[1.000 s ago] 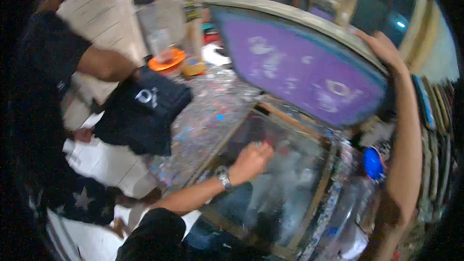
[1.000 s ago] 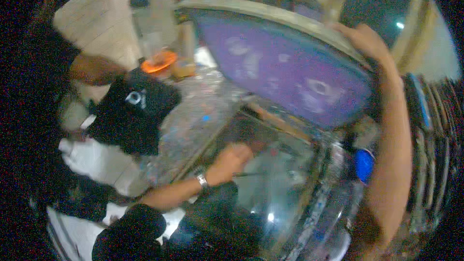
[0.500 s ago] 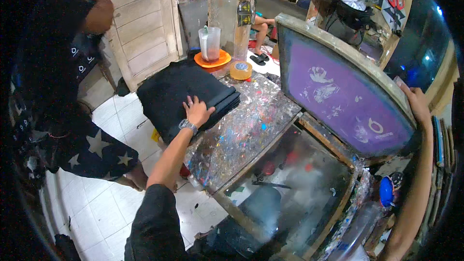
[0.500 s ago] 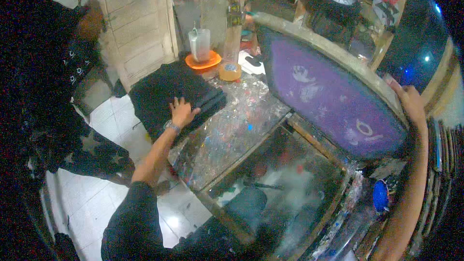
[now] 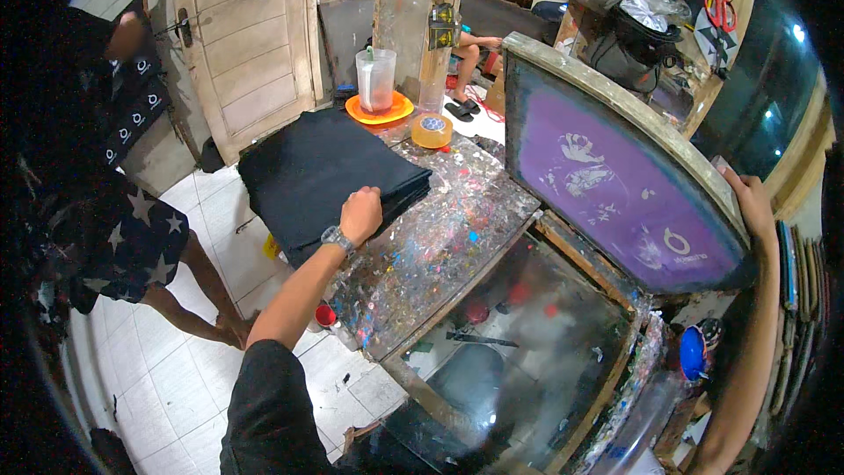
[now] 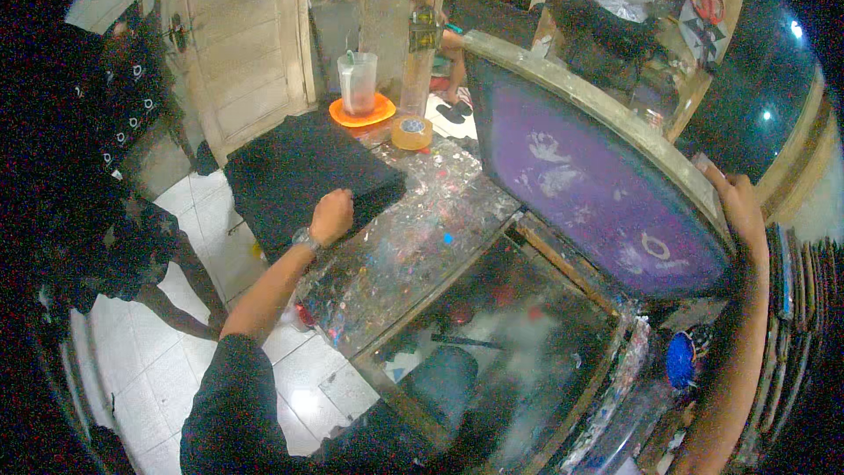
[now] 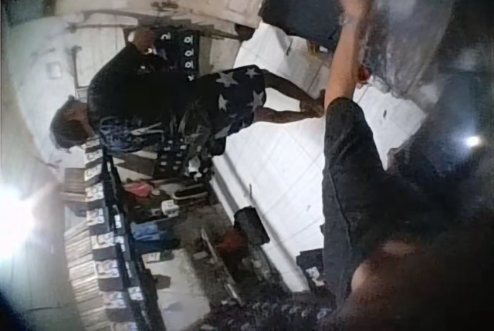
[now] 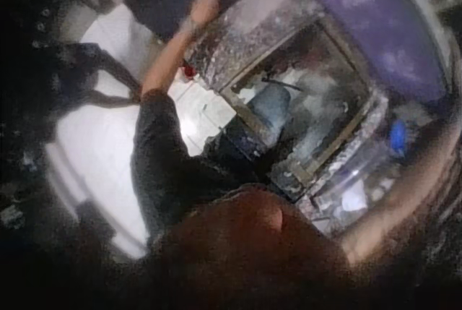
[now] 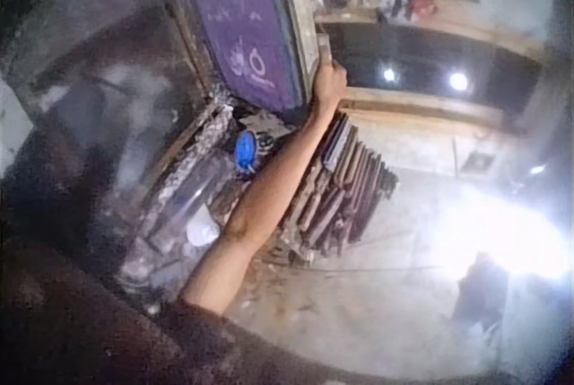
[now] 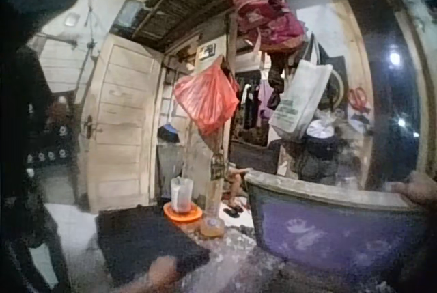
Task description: The person performs screen printing on black t-shirts by placing a shirt on the platen, lowering a screen frame, and using a squeegee to spread white ink across the design. The person then lifts the frame and hands the printed garment to an assistant to be stacked.
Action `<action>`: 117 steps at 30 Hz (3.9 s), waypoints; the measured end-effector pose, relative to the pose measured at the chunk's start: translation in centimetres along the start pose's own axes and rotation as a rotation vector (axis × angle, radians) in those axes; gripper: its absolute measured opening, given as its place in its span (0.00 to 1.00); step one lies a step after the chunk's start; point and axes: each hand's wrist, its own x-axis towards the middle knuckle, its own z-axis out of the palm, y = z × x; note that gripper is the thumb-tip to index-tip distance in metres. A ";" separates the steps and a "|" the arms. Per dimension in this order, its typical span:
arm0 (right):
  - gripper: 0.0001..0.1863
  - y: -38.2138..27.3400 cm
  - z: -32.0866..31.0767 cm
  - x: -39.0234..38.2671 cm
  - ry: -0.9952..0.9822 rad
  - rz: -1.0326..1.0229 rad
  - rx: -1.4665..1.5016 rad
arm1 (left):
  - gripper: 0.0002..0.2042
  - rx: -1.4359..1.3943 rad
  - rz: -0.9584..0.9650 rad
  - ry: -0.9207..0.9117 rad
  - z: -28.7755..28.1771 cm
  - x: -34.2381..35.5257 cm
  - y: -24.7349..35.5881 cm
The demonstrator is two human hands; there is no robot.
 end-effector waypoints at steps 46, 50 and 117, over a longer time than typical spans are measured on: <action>0.44 -1.9 -0.6 -4.7 0.069 -0.073 -0.174 | 0.28 -0.918 0.713 -0.480 -5.5 -16.6 34.5; 0.42 -1.0 -0.6 -4.1 0.078 -0.118 -0.130 | 0.28 -0.466 0.754 -0.493 -7.0 -18.7 27.6; 0.41 -1.6 -1.4 -4.9 0.016 -0.099 -0.093 | 0.34 -0.391 0.965 -0.321 -1.0 -19.1 36.8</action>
